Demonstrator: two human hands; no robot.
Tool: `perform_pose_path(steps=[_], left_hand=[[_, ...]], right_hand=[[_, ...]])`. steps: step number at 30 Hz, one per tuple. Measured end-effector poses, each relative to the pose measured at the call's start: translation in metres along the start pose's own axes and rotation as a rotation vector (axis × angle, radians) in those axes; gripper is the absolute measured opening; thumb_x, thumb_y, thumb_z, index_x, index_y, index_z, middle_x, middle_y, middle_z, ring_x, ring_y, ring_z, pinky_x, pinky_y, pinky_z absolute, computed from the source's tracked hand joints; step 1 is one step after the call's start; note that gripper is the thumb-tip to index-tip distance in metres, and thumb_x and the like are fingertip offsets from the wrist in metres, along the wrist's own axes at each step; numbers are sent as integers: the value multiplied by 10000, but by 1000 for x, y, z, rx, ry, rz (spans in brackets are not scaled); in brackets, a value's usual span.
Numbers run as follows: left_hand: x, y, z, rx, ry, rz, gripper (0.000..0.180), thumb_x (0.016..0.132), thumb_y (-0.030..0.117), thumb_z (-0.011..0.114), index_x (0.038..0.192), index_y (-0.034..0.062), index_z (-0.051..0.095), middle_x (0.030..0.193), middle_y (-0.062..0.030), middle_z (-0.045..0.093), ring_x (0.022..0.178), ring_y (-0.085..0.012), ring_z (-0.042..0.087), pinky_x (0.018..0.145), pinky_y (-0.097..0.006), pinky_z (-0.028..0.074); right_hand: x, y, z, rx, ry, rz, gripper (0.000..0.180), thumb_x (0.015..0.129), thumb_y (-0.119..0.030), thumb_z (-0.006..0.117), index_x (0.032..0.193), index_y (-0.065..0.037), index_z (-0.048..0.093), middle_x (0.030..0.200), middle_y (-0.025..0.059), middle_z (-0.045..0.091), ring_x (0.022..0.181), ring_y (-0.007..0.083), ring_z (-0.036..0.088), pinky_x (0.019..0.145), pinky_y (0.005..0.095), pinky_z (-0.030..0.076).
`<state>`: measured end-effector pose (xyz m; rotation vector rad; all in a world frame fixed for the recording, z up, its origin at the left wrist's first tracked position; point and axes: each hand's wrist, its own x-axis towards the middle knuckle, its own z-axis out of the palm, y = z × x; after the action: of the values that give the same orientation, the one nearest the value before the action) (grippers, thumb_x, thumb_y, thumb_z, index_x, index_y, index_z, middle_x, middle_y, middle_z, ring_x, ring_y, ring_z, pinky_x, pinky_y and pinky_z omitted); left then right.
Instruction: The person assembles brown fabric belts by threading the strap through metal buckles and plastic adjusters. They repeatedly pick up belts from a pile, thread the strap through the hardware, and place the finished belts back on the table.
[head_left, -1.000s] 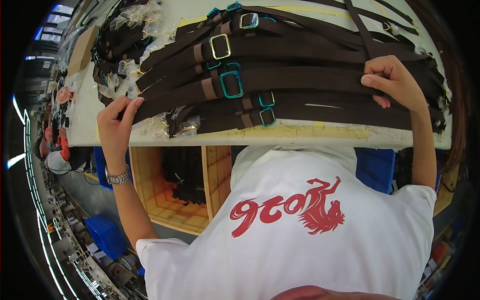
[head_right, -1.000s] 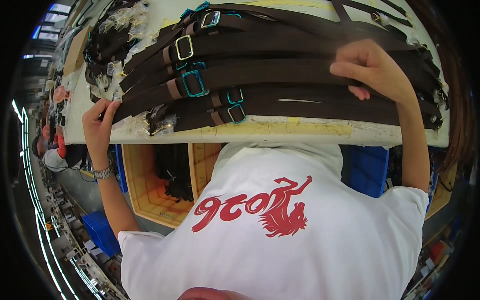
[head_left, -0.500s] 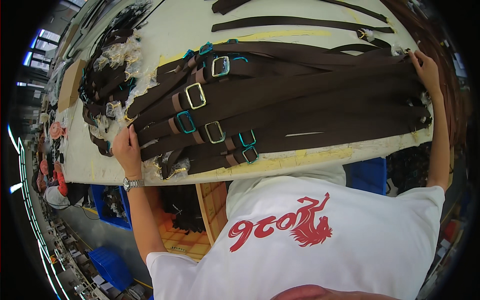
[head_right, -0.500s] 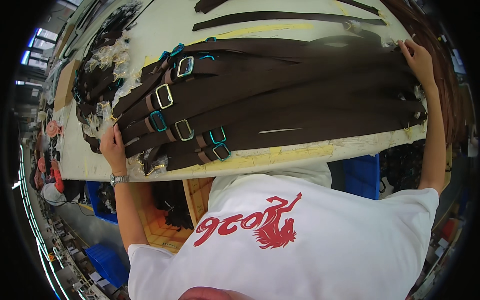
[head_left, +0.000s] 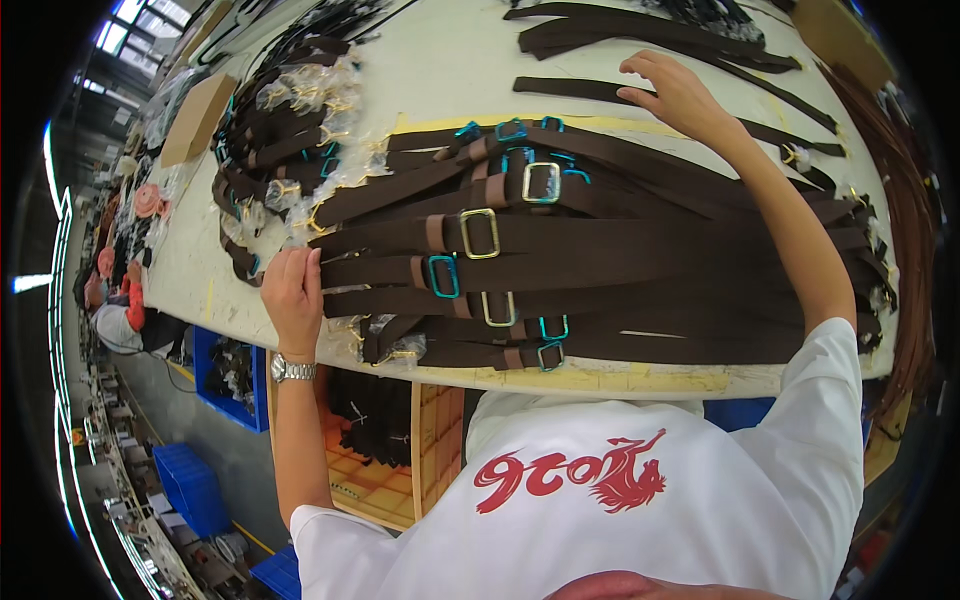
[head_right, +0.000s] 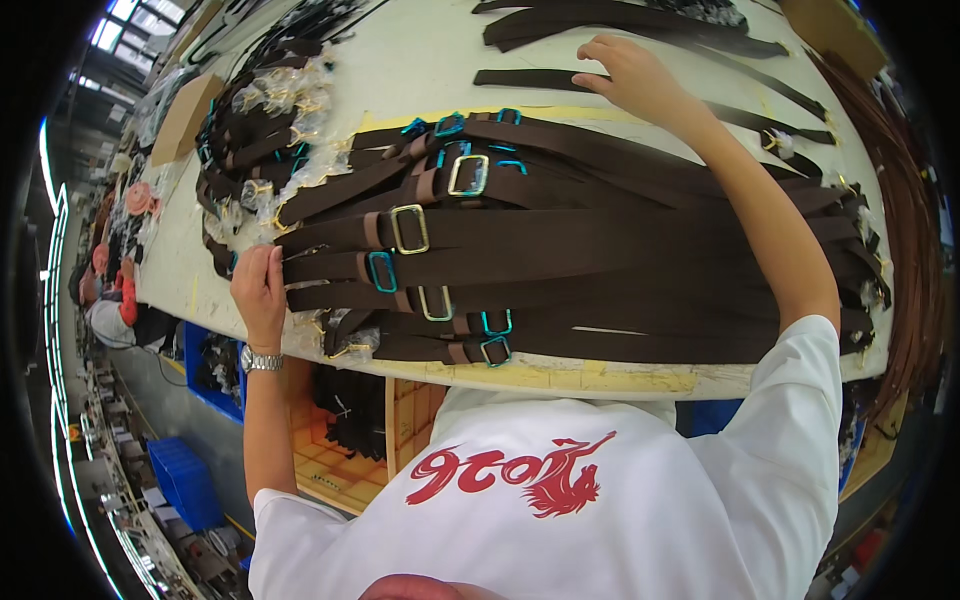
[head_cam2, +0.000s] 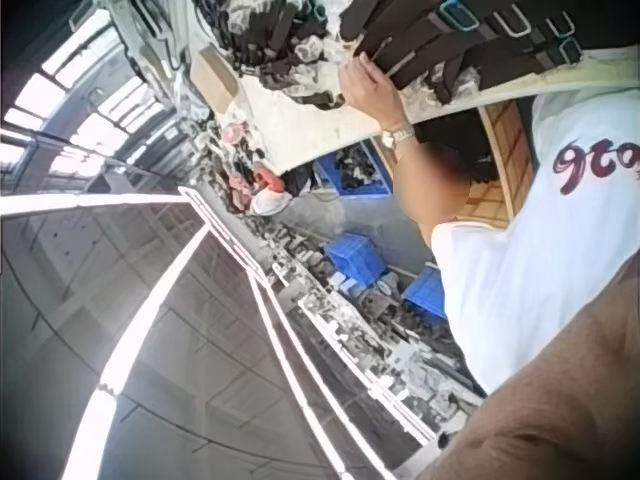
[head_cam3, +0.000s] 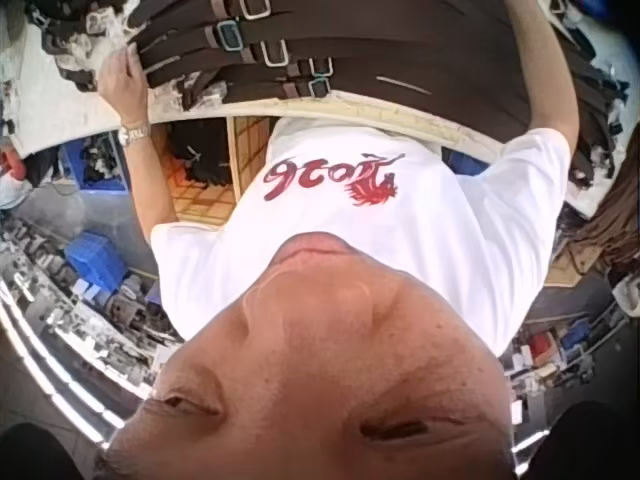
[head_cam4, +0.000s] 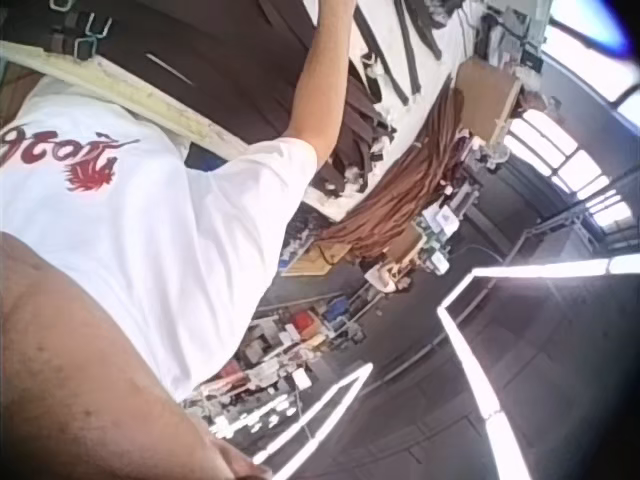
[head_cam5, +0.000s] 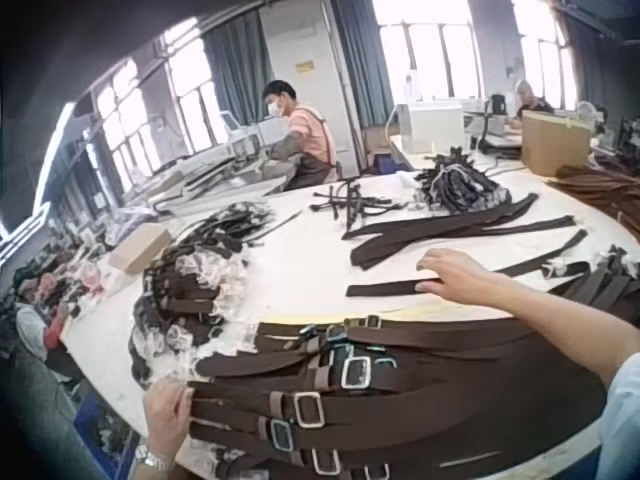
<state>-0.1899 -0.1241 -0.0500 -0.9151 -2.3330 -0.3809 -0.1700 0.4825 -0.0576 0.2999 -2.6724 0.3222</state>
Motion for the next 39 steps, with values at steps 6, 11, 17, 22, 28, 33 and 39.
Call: perform_pose_path(steps=[6,11,17,22,28,33,39], left_hand=[[9,-35,-19,-39,84,-170,83,1043,67,685,1028,-13,704,979,-131,728,848,-283,685,791,-377,549],[74,-99,5,168,-84,-35,242,970,65,731,1206,18,696,1118,-147,751,1049,-333,719,904,-418,567],[123,-170,107,461,-108,216,227,937,45,654,1163,63,658,1086,-117,739,1017,-328,714,854,-459,585],[130,-177,98,503,-215,95,27,949,85,631,972,91,644,874,-107,727,876,-310,747,709,-460,583],[180,-149,-4,-240,502,-248,172,1064,132,675,1149,24,779,1014,-115,814,840,-206,782,793,-359,619],[207,-39,-84,-1224,461,-253,132,1058,109,732,1102,-13,757,1048,-88,772,984,-146,724,838,-301,565],[101,144,-102,-1220,49,-176,331,1102,278,667,1106,-50,713,1053,-211,774,856,-217,734,703,-297,558]], right_hand=[[68,-12,105,-102,-186,12,500,956,-448,799,1092,6,640,1137,201,667,1053,386,639,970,478,526],[76,-10,94,417,-337,227,328,969,-282,776,1000,-18,583,878,129,685,798,246,676,714,403,555],[36,-48,-15,974,-95,589,192,1054,-228,680,1090,-53,610,781,-15,568,560,62,463,508,227,372],[-41,-83,-130,1090,-46,665,282,1160,-293,557,1049,-40,614,729,-67,483,527,0,332,469,198,259],[-97,-154,-171,1466,-60,621,331,1185,-257,477,954,-45,583,580,-79,385,471,7,279,434,211,228],[-69,-219,-124,1737,-487,644,565,1176,-433,483,1163,86,708,763,70,674,498,36,301,460,230,283],[-53,-273,-63,2386,-453,590,556,1160,-437,504,1425,41,602,875,-11,625,532,25,319,497,218,287]])
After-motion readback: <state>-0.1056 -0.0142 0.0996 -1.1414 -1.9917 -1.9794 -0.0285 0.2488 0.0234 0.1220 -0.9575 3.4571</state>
